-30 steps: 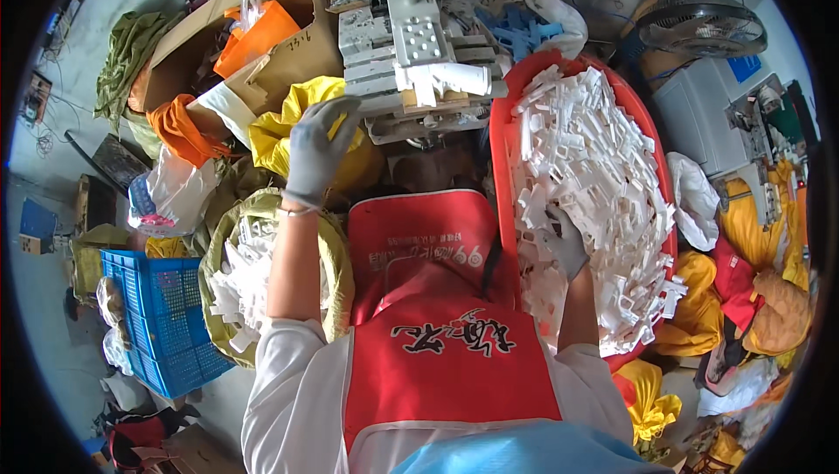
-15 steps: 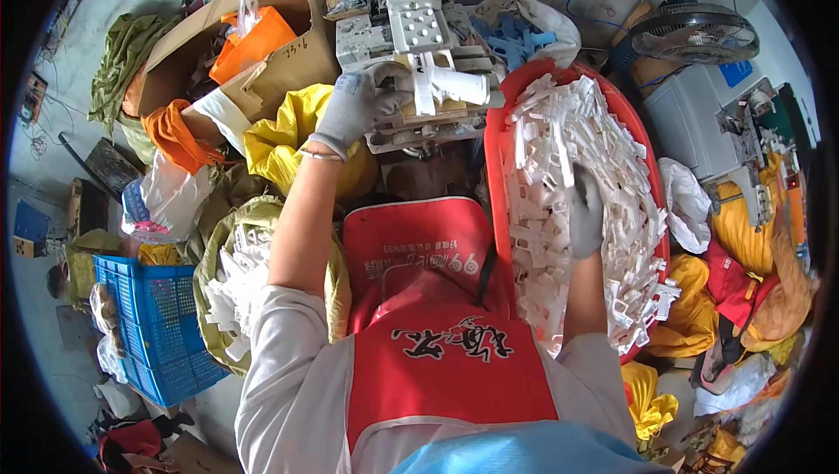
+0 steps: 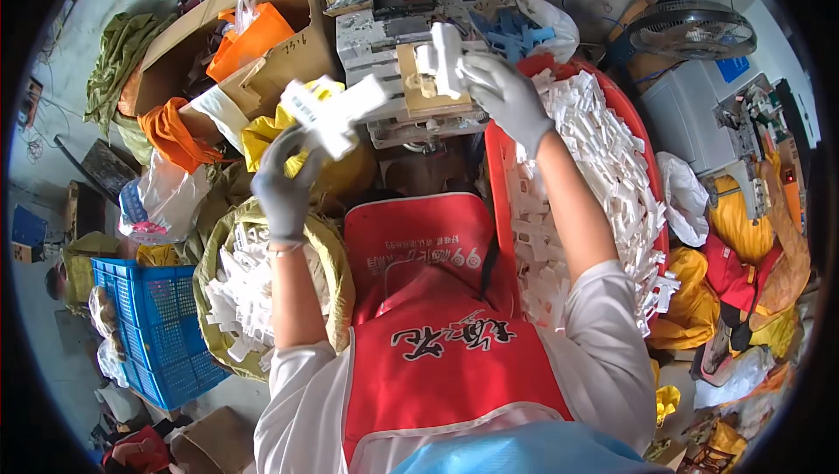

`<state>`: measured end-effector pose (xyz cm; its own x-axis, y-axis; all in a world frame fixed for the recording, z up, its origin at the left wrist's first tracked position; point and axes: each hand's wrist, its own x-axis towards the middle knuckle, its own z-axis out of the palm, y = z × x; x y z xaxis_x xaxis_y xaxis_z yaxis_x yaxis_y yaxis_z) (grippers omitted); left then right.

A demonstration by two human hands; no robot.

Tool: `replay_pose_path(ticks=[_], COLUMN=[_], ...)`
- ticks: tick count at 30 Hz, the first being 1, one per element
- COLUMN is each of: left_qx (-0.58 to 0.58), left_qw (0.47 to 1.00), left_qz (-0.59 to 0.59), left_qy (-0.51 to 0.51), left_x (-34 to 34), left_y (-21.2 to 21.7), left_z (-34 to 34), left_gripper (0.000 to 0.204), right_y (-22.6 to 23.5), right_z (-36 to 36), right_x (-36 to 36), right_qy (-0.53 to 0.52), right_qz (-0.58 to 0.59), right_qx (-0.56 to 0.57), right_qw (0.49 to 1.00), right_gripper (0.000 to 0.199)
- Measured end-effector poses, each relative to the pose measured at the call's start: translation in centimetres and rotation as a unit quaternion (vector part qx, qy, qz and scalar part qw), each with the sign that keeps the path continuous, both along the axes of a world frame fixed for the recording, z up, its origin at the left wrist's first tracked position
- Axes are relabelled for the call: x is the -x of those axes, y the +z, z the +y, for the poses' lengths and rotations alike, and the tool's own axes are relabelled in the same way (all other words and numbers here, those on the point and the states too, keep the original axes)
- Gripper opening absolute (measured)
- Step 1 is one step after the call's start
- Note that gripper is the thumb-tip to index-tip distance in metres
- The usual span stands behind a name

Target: Sorting white plastic components from a tray into bags and onto a sorting machine at a workshop.

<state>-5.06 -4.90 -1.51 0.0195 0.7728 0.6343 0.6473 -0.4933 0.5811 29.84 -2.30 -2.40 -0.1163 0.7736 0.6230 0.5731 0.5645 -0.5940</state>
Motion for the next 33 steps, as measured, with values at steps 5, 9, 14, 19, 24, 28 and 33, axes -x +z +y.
replay_pose_path(ticks=[5, 9, 14, 19, 24, 28, 33], left_qx=[0.085, 0.139, 0.141, 0.129, 0.13, 0.16, 0.191], left_qw=[0.988, 0.973, 0.961, 0.935, 0.928, 0.986, 0.942], left_qz=[0.003, -0.018, 0.107, 0.128, 0.266, 0.038, 0.008], left_qy=[0.129, 0.183, 0.211, 0.304, 0.225, -0.006, -0.276], left_x=[7.9, 11.2, 22.2, 19.7, 13.1, 1.9, -17.5], left_y=[-3.8, -4.7, -6.6, -3.7, -3.4, -11.1, -15.4], left_z=[-5.3, -8.5, -13.9, -13.9, -9.7, -1.9, 0.5], left_gripper=[0.031, 0.026, 0.024, 0.027, 0.032, 0.035, 0.035], right_y=[2.7, 3.3, -1.9, -15.8, -24.6, -31.1, -30.3], right_z=[0.5, -0.1, -9.3, -18.6, -24.5, -30.7, -25.7], right_x=[0.8, 0.6, 0.3, -7.2, -18.8, -24.2, -17.5], right_qy=[0.014, -0.006, -0.106, -0.288, -0.595, -0.584, -0.551], right_qz=[-0.281, -0.359, -0.097, -0.079, -0.192, -0.197, -0.12], right_qx=[0.022, -0.033, -0.057, 0.227, 0.402, 0.493, 0.493], right_qw=[0.959, 0.933, 0.988, 0.927, 0.668, 0.614, 0.663], right_gripper=[0.042, 0.044, 0.036, 0.028, 0.058, 0.065, 0.064])
